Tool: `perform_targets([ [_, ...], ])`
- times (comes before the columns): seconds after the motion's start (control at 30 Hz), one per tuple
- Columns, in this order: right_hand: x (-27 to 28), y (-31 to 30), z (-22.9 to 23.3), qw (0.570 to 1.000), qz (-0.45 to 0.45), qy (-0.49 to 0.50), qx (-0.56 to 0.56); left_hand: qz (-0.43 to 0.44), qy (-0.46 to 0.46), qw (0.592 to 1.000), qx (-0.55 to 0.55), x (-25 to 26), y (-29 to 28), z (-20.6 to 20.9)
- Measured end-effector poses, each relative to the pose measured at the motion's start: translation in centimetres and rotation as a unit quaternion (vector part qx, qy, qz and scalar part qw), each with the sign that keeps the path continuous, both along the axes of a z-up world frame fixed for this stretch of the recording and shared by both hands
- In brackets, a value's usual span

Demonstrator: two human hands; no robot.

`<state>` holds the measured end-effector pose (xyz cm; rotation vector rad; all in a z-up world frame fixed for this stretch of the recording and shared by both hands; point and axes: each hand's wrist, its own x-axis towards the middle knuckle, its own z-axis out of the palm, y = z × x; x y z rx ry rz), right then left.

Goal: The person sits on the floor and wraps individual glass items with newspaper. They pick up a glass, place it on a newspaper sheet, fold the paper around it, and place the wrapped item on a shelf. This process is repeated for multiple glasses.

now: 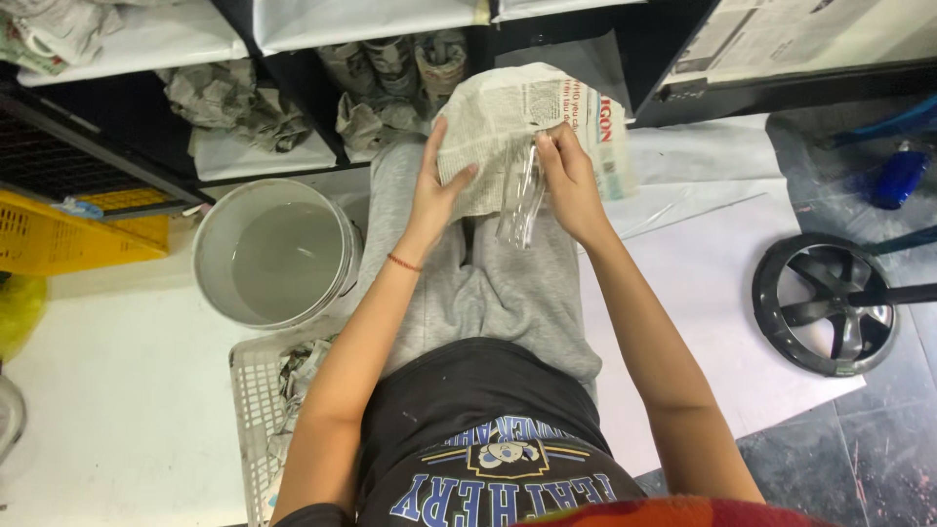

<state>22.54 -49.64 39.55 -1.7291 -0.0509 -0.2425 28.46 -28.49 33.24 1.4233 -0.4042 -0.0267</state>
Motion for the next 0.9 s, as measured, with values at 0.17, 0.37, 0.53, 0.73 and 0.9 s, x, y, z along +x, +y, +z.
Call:
perform_targets([
  [0.17, 2.5, -0.1, -2.2, 0.997, -0.013, -0.057, -0.051, 0.042, 0.025, 0.999, 0.023, -0.5, -0.9, -1.1],
  [0.37, 1.0, -2.8, -3.6, 0.999, 0.019, 0.046, 0.010, -0.068, -0.007, 0.992, 0.107, -4.7, -2.2, 1.6],
  [0.53, -3.0, -3.6, -4.7, 0.997, 0.041, 0.071, 0.002, -0.191, -0.017, 0.968, 0.159, -8.5, 0.0, 3.2],
  [0.73, -5.2, 0.5, -5.3, 0.993, 0.020, -0.004, -0.117, -0.273, 0.001, 0.947, 0.171, -9.6, 2.4, 1.8],
  [0.9, -5.5, 3.0, -2.9, 0.974, 0.021, 0.026, -0.225, -0.244, 0.049, 0.958, 0.146, -10.7, 3.5, 1.4],
])
